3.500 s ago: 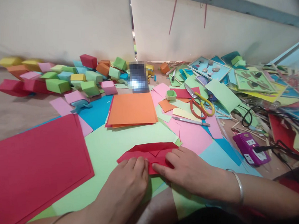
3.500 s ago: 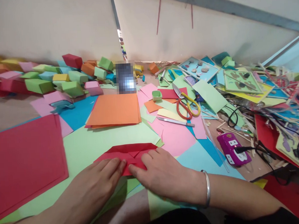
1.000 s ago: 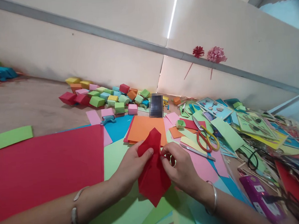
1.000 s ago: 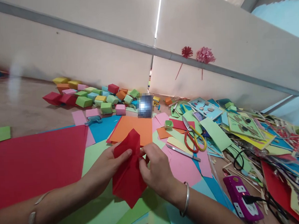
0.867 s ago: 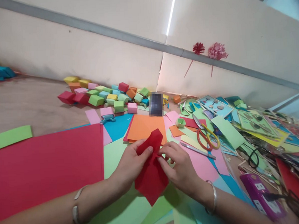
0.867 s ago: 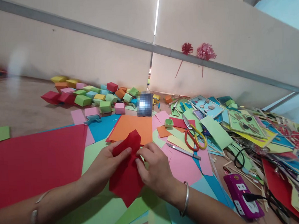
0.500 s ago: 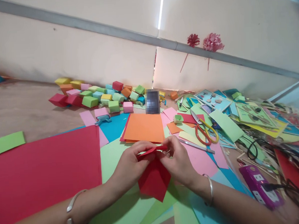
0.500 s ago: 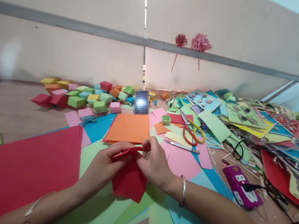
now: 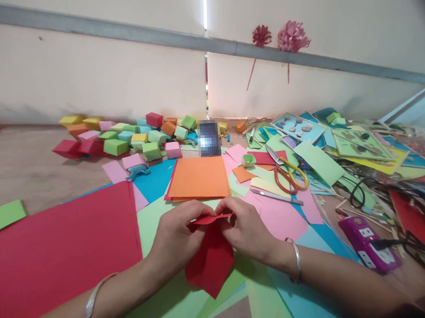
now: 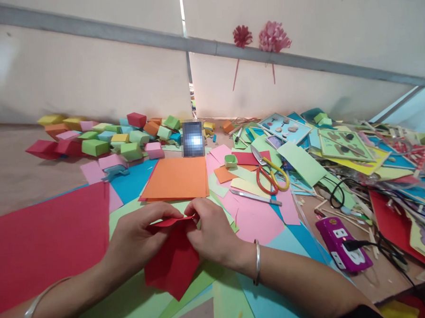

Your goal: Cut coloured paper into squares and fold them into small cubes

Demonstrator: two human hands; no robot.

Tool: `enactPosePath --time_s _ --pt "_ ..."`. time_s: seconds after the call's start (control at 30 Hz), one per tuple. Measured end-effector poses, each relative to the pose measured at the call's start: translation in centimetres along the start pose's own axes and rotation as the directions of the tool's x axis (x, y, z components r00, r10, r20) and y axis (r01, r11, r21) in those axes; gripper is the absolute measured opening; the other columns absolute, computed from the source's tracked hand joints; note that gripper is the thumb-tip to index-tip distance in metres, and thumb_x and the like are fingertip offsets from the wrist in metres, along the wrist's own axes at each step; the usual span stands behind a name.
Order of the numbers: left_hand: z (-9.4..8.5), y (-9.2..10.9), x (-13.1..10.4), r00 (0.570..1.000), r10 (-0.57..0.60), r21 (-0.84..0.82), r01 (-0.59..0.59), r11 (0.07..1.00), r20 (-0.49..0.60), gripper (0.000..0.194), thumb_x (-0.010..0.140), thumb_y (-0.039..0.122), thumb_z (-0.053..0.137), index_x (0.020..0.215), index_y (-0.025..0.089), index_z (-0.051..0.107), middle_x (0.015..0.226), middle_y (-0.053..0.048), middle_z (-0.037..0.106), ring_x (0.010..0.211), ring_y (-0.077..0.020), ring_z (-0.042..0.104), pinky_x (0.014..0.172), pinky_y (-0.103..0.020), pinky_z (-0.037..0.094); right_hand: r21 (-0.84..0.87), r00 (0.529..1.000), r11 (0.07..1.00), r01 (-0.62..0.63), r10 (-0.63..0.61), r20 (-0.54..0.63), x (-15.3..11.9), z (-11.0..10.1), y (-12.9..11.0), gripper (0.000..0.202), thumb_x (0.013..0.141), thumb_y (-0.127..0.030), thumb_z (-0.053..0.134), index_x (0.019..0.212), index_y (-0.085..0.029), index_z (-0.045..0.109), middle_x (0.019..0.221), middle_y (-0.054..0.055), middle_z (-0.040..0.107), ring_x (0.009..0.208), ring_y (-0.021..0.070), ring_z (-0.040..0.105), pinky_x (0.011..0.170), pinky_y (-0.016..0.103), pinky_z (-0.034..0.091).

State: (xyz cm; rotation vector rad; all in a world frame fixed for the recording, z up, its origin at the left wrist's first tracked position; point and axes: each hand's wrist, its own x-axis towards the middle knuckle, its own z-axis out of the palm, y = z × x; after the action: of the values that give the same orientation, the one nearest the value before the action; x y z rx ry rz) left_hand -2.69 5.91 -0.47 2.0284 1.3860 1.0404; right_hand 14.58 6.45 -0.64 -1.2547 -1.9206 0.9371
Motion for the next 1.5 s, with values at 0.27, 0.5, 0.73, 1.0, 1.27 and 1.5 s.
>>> enactPosePath --time_s 0.27,0.5,0.73,1.0,1.27,1.5 --pt "0.1 0.1 0.2 0.956 -0.293 -0.273 0.275 0.922 -0.028 0.024 0.077 0.037 0.065 0.094 0.023 0.056 0.091 -0.004 0.068 0.082 -0.0224 0.07 0.067 -0.035 0.059 0.051 0.989 0.998 -0.029 0.036 -0.141 1.3 -1.0 0.3 0.019 0.075 -0.009 0.053 0.087 -0.018 0.066 0.083 0.003 0.07 0.07 0.0145 0.06 0.062 0.024 0.045" --pt "0.3 0.6 -0.2 0.974 -0.219 -0.411 0.22 0.885 0.052 0.014 0.079 0.033 0.065 0.088 0.022 0.065 0.104 -0.006 0.067 0.098 -0.0211 0.067 0.077 -0.033 0.062 0.106 0.985 0.994 -0.027 0.044 -0.165 1.7 -1.4 0.7 0.016 0.077 -0.008 0.052 0.081 -0.019 0.063 0.078 0.0 0.067 0.068 0.0125 0.059 0.06 0.022 0.044" --pt "0.1 0.0 0.3 0.975 -0.208 -0.335 0.22 0.916 0.073 0.018 0.084 0.038 0.061 0.088 0.021 0.068 0.101 -0.008 0.068 0.09 -0.02 0.066 0.071 -0.03 0.059 -0.045 0.99 0.991 0.123 -0.126 -0.071 1.0 -1.1 0.3 0.011 0.08 -0.009 0.056 0.082 -0.019 0.06 0.078 0.0 0.062 0.07 0.0131 0.054 0.063 0.024 0.041" --pt "0.4 0.1 0.5 0.831 -0.485 -0.703 0.516 0.49 0.272 0.042 0.081 0.058 0.067 0.102 0.022 0.065 0.102 -0.006 0.073 0.096 -0.0218 0.068 0.082 -0.033 0.056 -0.094 0.966 0.974 0.207 -0.219 -0.136 0.9 -1.2 0.3 0.011 0.08 -0.01 0.057 0.078 -0.02 0.06 0.076 0.001 0.062 0.073 0.0147 0.055 0.065 0.026 0.042" --pt "1.5 1.1 -0.5 0.588 -0.369 -0.646 0.762 -0.048 0.72 0.041 0.083 0.056 0.068 0.097 0.018 0.069 0.091 -0.006 0.074 0.09 -0.0212 0.069 0.083 -0.032 0.053 -0.022 0.944 0.953 0.301 -0.302 -0.131 0.4 -1.1 -0.2 0.019 0.074 -0.006 0.057 0.081 -0.022 0.066 0.08 0.001 0.068 0.077 0.0166 0.06 0.073 0.031 0.047" --pt "1.3 1.6 -1.0 0.615 -0.275 -0.66 0.743 -0.114 0.739 0.043 0.072 0.053 0.08 0.09 0.015 0.072 0.09 -0.009 0.074 0.088 -0.0226 0.067 0.084 -0.034 0.052 0.077 0.955 0.955 0.287 -0.279 -0.096 0.2 -1.9 -0.8 0.023 0.077 -0.004 0.061 0.079 -0.023 0.073 0.077 0.0 0.073 0.073 0.0149 0.064 0.071 0.03 0.05"
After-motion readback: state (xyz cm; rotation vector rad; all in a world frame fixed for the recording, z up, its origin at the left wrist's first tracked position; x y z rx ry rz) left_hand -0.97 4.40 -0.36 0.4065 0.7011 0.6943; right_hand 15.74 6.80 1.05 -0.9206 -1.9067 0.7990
